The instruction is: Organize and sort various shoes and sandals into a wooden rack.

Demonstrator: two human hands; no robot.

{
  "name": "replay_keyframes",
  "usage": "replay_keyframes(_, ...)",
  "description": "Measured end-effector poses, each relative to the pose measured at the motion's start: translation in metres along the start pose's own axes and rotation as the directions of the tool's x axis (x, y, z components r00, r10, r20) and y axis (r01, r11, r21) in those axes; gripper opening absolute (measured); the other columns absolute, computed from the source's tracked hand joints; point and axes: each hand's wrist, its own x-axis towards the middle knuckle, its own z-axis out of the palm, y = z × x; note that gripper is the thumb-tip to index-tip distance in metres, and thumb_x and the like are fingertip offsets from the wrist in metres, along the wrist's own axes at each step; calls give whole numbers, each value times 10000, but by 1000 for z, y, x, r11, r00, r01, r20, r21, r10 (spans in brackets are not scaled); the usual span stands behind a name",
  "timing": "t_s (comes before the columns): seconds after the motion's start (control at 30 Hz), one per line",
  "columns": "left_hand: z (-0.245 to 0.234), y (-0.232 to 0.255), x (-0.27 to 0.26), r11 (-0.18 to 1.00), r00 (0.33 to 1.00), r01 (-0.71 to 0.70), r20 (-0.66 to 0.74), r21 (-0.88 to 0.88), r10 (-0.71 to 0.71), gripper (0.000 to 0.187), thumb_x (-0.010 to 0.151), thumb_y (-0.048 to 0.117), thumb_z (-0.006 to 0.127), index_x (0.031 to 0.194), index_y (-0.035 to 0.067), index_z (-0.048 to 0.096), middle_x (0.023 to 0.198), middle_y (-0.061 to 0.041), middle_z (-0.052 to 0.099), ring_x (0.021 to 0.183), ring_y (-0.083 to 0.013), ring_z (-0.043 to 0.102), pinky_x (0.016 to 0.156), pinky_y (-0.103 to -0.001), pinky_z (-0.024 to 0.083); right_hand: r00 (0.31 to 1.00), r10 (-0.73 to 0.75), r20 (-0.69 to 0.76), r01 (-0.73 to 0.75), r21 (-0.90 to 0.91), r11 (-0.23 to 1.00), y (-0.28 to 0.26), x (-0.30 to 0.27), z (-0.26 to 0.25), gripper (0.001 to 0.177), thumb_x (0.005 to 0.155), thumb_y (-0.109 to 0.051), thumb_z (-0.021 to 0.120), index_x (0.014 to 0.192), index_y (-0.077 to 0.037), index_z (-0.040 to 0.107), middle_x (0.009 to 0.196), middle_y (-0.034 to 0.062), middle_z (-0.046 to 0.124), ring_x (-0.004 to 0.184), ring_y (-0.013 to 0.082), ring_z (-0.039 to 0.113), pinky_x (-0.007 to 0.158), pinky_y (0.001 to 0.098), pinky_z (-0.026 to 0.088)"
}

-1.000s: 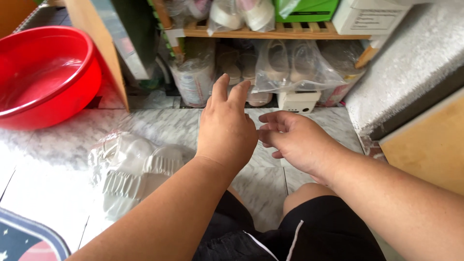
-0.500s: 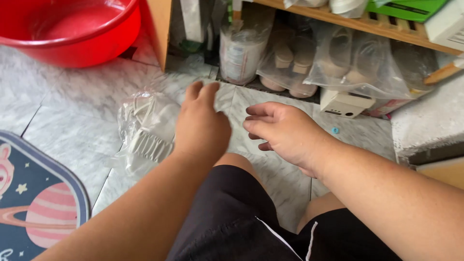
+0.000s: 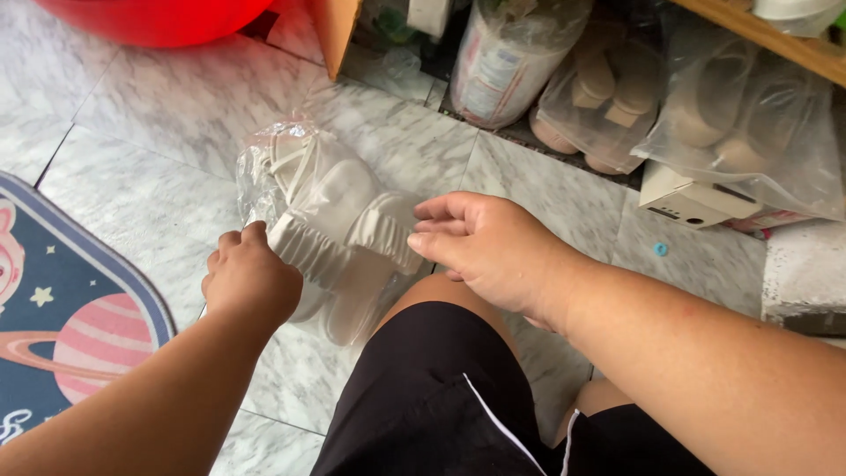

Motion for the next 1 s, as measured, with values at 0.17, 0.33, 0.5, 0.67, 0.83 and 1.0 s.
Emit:
replay_keyframes(0.17, 11, -21, 15, 992, 987, 130, 91, 6, -130, 787, 818, 123, 644, 1558, 184, 385, 1537, -127, 418, 1434, -333, 394, 1141, -478, 371, 997, 27, 79, -30, 38, 999, 2, 14, 19, 533, 868, -304, 679, 1357, -105, 603, 1248, 47, 753, 1167, 143, 692, 951, 302, 546)
replay_keyframes(0.33, 18, -32, 24, 978, 973, 195, 144, -77, -183, 822, 825, 188, 680, 1579, 135, 355, 1566, -160, 383, 1432, -364, 395, 1138, -478, 402, 993, 66, 95, -69, 31, 997, 5, 21, 26, 544, 871, -321, 697, 1359, -102, 595, 1192, 49, 762, 1093, 150, 702, 907, 282, 550)
replay_keyframes(0.5, 3, -21, 23, 933, 937, 286, 267, -218, -225, 926, 817, 241, 794, 1597, 57, 330, 1394, -227, 596, 1105, -351, 727, 822, -439, 647, 993, 62, 103, -66, 33, 997, 5, 24, 24, 559, 848, -305, 665, 1366, -105, 597, 1218, 45, 752, 1102, 144, 690, 911, 308, 552)
replay_keyframes(0.67, 17, -34, 38, 845, 912, 372, 319, -384, -257, 827, 824, 196, 819, 1533, 29, 428, 1274, -241, 672, 1021, -324, 733, 754, -415, 601, 990, 105, 94, -108, 28, 994, -5, 21, 23, 559, 877, -363, 674, 1376, -127, 580, 1266, 48, 727, 1166, 146, 680, 939, 323, 558)
replay_keyframes(0.83, 23, -35, 44, 793, 910, 364, 369, -488, -190, 700, 750, 176, 878, 1369, -53, 642, 1213, -242, 732, 1039, -320, 733, 893, -398, 580, 990, 122, 76, -126, 49, 991, -7, 16, 22, 555, 887, -366, 663, 1379, -127, 573, 1293, 58, 714, 1209, 151, 672, 957, 330, 550)
replay_keyframes(1.0, 11, -14, 25, 842, 905, 292, 417, -454, -89, 690, 787, 205, 899, 1328, -70, 572, 1211, -255, 691, 1111, -345, 690, 972, -436, 551, 995, 90, 39, -91, 41, 995, -6, 8, 13, 552, 885, -367, 660, 1370, -115, 584, 1287, 67, 719, 1205, 162, 683, 953, 333, 557)
